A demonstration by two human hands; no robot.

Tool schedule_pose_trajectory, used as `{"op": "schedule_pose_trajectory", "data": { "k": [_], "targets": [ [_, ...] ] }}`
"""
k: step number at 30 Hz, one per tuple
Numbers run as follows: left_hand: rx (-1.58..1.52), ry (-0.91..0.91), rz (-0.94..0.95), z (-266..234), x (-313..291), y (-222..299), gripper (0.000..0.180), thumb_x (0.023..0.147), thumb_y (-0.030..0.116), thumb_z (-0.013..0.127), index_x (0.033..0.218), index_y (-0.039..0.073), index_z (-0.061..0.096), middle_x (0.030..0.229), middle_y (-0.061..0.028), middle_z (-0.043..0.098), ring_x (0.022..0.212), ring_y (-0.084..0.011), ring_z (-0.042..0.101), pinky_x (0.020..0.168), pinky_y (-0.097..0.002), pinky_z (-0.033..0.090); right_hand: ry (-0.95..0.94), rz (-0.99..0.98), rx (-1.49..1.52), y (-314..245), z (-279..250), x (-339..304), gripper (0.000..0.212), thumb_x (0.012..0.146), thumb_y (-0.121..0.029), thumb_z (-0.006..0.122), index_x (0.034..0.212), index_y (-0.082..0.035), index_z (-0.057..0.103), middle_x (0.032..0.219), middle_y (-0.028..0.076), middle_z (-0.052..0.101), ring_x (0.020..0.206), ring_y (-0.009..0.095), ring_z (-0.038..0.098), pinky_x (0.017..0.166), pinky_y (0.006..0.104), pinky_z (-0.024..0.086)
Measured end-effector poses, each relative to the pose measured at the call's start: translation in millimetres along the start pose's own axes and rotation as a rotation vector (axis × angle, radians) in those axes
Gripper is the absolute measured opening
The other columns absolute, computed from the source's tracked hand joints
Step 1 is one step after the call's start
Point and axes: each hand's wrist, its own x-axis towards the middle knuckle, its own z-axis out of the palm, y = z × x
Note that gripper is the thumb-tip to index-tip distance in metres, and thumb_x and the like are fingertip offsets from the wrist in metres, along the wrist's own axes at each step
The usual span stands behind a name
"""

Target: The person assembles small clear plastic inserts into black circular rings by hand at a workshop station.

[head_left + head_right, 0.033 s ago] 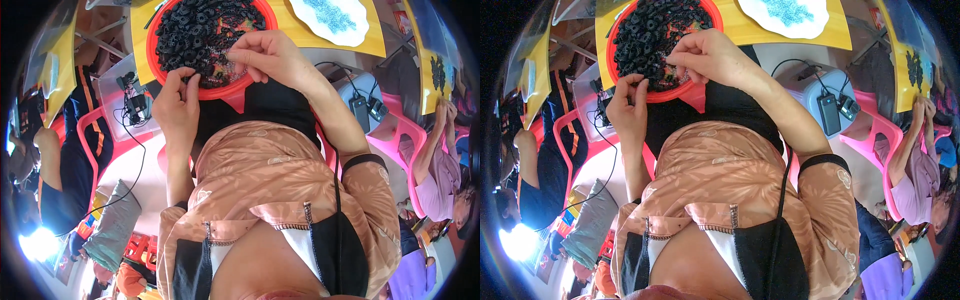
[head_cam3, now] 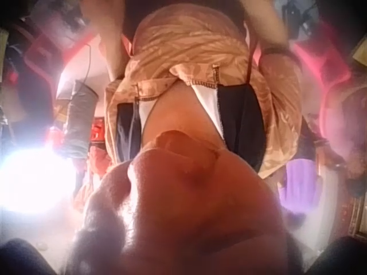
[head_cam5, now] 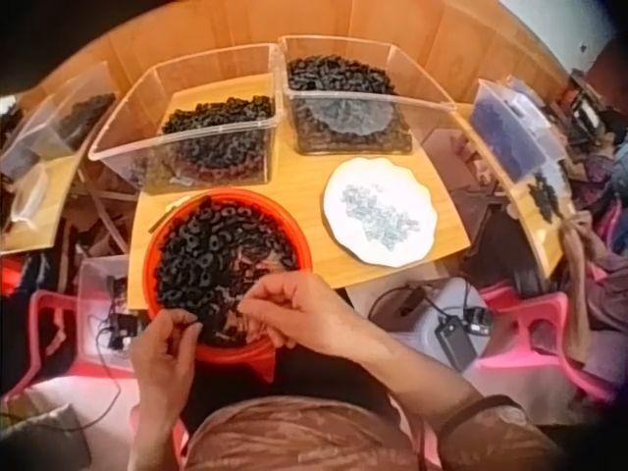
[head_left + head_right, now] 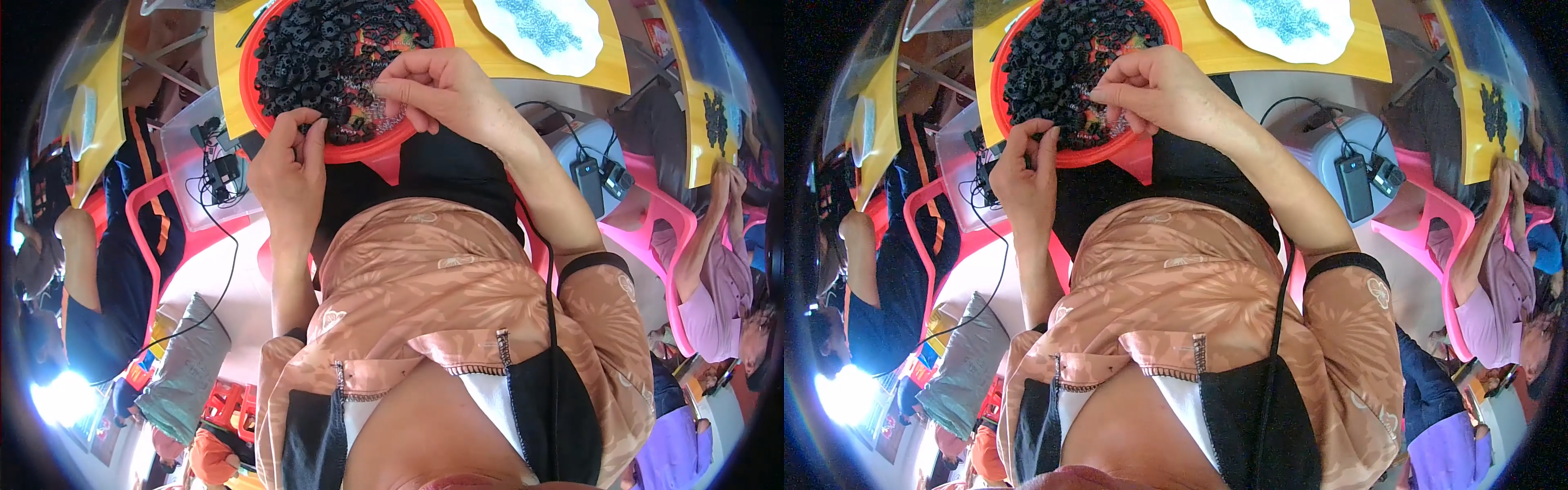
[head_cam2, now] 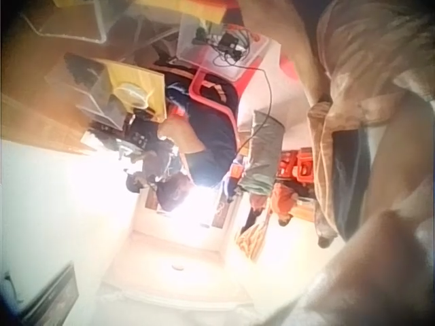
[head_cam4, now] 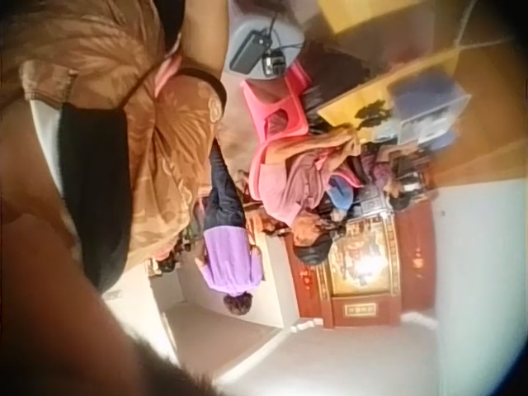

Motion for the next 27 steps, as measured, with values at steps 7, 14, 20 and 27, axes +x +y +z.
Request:
{"op": "schedule_pose_trajectory", "data": {
  "k": [7,14,20,27],
  "targets": [
    [0.289,-0.132,0.273,7.9,20.7,1.2,0.01,0.084,0.013,0.063,0.094,0.013,0.065,0.074,-0.006,0.059,0.062,-0.0256,0.06,0.054,-0.036,0.045,0.056,-0.038,-0.005,1.4,0.7,-0.7,0.019,0.091,-0.018,0.061,0.09,0.0,0.065,0.071,0.003,0.064,0.05,0.005,0.052,0.046,0.0198,0.04],
    [0.46,-0.223,0.407,11.3,33.3,0.6,0.007,0.083,0.013,0.059,0.09,0.013,0.062,0.077,-0.0046,0.058,0.065,-0.027,0.062,0.054,-0.0376,0.047,0.077,-0.036,-0.017,2.0,-1.0,-0.2,0.018,0.091,-0.018,0.06,0.089,0.0,0.064,0.069,0.002,0.062,0.05,0.005,0.053,0.046,0.0201,0.04],
    [0.488,-0.293,0.41,9.3,40.8,3.2,0.005,0.083,0.014,0.059,0.088,0.011,0.061,0.078,-0.0062,0.06,0.068,-0.0292,0.063,0.056,-0.0399,0.048,0.11,-0.03,-0.115,3.6,0.7,-0.3,0.018,0.09,-0.017,0.061,0.087,0.0,0.064,0.066,0.005,0.062,0.053,0.008,0.056,0.048,0.0226,0.043],
    [0.496,-0.433,0.352,1.7,52.0,9.3,0.011,0.086,0.016,0.059,0.094,0.01,0.063,0.086,-0.0076,0.066,0.079,-0.0302,0.063,0.066,-0.0414,0.048,0.326,-0.348,-0.687,15.9,5.6,0.4,0.019,0.085,-0.021,0.063,0.089,-0.003,0.066,0.075,0.018,0.064,0.07,0.035,0.063,0.065,0.0411,0.051]
  ]
}}
